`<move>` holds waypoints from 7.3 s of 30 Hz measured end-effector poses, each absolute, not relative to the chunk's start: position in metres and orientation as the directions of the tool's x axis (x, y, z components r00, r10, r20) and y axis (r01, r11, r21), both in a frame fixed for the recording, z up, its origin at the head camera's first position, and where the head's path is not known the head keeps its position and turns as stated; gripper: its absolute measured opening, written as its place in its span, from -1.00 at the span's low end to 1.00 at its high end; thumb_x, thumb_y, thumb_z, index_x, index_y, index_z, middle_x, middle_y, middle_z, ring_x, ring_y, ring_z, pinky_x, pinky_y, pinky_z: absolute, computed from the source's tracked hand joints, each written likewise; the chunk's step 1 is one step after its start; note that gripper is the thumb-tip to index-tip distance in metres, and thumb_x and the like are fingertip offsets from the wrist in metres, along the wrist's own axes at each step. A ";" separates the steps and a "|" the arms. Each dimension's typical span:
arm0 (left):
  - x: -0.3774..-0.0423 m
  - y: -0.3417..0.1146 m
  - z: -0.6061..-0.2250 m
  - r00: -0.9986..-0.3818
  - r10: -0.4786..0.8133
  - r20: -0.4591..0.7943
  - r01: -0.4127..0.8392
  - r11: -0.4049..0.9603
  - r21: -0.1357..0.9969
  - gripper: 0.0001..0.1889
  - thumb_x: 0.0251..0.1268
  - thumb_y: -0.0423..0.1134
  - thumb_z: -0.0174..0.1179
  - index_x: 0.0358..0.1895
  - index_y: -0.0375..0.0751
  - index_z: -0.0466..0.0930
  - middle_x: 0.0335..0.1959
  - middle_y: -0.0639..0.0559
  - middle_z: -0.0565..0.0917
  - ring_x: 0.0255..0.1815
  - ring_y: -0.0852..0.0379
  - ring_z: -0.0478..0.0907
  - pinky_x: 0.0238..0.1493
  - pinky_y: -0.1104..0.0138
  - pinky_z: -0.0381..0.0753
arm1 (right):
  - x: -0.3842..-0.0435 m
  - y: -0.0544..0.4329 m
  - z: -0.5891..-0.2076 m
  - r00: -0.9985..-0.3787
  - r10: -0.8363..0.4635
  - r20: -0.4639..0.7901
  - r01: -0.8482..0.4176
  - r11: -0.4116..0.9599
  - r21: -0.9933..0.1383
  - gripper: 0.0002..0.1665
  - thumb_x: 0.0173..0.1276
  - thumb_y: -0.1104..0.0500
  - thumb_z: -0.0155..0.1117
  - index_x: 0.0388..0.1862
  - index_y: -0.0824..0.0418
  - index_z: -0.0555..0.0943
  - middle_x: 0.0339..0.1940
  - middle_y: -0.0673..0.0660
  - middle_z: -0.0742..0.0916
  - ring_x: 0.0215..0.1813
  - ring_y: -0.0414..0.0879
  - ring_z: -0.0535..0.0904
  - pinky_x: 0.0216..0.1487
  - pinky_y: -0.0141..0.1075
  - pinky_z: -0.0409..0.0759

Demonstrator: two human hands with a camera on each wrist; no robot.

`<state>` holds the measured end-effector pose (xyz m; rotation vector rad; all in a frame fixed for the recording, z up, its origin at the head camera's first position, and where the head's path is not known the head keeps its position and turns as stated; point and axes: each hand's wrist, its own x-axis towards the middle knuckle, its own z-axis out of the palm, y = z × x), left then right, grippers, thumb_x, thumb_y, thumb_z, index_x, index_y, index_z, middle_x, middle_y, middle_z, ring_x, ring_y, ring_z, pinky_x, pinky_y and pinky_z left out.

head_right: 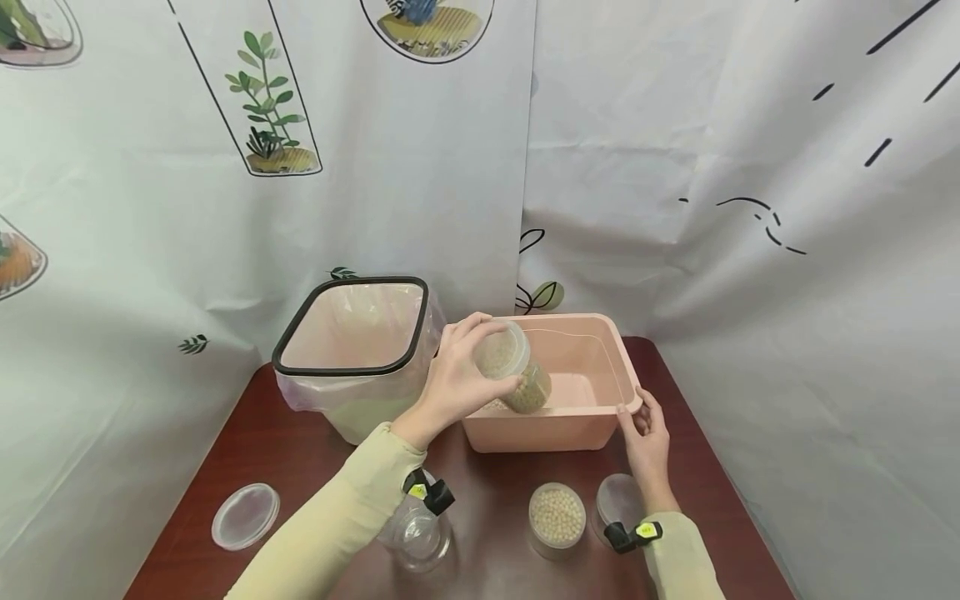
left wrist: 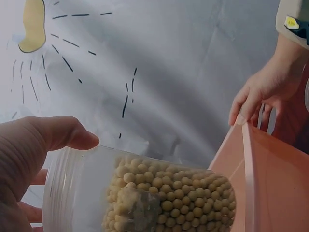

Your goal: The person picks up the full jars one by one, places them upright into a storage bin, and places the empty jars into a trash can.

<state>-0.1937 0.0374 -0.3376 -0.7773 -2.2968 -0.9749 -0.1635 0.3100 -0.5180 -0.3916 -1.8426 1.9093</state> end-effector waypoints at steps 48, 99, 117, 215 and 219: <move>-0.237 0.085 -0.413 -0.866 0.354 0.354 0.494 0.719 0.489 -0.34 -0.24 0.07 0.41 0.10 0.13 0.52 0.17 0.06 0.38 0.11 0.07 0.27 -0.23 0.16 0.49 | -0.161 0.306 -0.521 -0.844 0.515 0.147 -0.166 0.009 -0.986 -0.40 0.32 0.23 0.19 0.33 0.16 0.31 0.09 0.27 0.45 -0.07 -0.29 0.49 -0.19 -0.55 0.51; -0.247 0.095 -0.444 -0.918 0.319 0.238 0.391 0.619 0.681 -0.53 -0.01 -0.01 0.36 -0.01 -0.13 0.60 0.13 -0.07 0.43 0.17 -0.03 0.30 0.03 0.17 0.44 | -0.161 0.310 -0.517 -0.844 0.516 0.144 -0.152 0.028 -0.988 -0.38 0.35 0.30 0.12 0.38 0.16 0.25 0.15 0.26 0.45 -0.06 -0.34 0.49 -0.20 -0.56 0.51; -0.209 0.093 -0.417 -0.888 0.357 0.289 0.453 0.585 0.672 -0.52 0.06 0.01 0.32 0.06 -0.07 0.53 0.31 -0.11 0.25 0.33 -0.08 0.12 0.11 0.03 0.36 | -0.158 0.309 -0.519 -0.844 0.516 0.149 -0.147 0.045 -0.988 -0.37 0.35 0.24 0.16 0.38 0.14 0.26 0.12 0.22 0.45 -0.05 -0.35 0.47 -0.15 -0.56 0.49; -0.102 0.079 -0.576 -0.734 0.547 0.402 0.622 0.303 0.722 -0.24 -0.23 -0.12 0.53 0.17 -0.06 0.39 0.16 -0.06 0.33 0.14 0.13 0.37 0.09 0.31 0.41 | -0.161 0.307 -0.519 -0.833 0.528 0.167 -0.155 0.068 -0.986 -0.40 0.35 0.17 0.17 0.35 0.07 0.30 0.13 0.26 0.45 -0.01 -0.30 0.46 -0.16 -0.57 0.49; -0.102 0.079 -0.576 -0.742 0.535 0.403 0.610 0.290 0.738 -0.26 -0.23 -0.18 0.53 0.15 -0.07 0.40 0.14 -0.05 0.34 0.11 0.15 0.39 0.08 0.33 0.42 | -0.161 0.305 -0.518 -0.835 0.526 0.162 -0.151 0.064 -0.986 -0.40 0.35 0.18 0.16 0.36 0.09 0.29 0.12 0.28 0.45 -0.04 -0.31 0.47 -0.18 -0.57 0.49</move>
